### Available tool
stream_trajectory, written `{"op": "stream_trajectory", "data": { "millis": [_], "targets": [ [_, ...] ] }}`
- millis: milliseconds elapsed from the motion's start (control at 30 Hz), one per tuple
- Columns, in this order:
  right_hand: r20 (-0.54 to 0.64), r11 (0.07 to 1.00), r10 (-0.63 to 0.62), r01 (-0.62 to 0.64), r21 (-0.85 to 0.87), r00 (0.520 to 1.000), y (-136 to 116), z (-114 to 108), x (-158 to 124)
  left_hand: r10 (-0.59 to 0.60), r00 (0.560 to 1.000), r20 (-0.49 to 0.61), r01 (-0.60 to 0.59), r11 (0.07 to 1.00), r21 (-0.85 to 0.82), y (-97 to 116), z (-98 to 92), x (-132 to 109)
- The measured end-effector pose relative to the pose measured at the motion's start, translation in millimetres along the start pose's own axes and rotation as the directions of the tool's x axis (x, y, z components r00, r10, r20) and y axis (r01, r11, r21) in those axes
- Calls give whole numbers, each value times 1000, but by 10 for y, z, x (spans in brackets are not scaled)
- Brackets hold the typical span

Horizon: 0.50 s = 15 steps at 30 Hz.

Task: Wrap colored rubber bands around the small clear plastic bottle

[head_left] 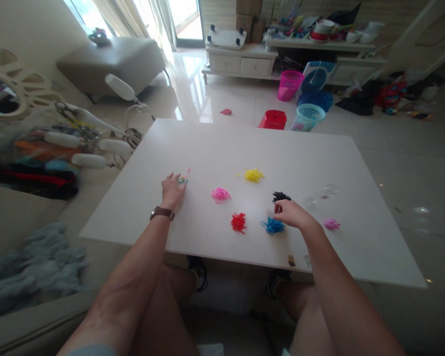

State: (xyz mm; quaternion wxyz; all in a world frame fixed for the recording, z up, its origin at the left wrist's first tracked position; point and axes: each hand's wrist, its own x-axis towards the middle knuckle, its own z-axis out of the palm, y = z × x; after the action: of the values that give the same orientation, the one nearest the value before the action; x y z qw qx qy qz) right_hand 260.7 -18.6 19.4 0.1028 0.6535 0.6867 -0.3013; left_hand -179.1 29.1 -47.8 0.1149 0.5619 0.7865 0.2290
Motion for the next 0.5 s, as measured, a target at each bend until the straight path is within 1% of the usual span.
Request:
{"op": "stream_trajectory", "data": {
  "millis": [100,200,367,433,500],
  "targets": [
    [0,1000,-3,3,0,1000,-24,-7,-4,32,999,27,-33,999,9,-124,61,-9],
    [14,1000,-18,18,15,1000,-61,-26,-7,54,998,27,-55,998,11,-160,93,22],
    [35,998,-29,27,56,999,-89,-36,8,9,1000,-19,-10,1000,-10,-138,78,75],
    [35,998,-32,30,59,999,-83,-25,22,-5,1000,-25,3,999,-44,-117,66,67],
    [29,997,-46,44,66,998,-76,-12,31,-43,998,-41,38,994,-107,-87,50,52]
  ]
}}
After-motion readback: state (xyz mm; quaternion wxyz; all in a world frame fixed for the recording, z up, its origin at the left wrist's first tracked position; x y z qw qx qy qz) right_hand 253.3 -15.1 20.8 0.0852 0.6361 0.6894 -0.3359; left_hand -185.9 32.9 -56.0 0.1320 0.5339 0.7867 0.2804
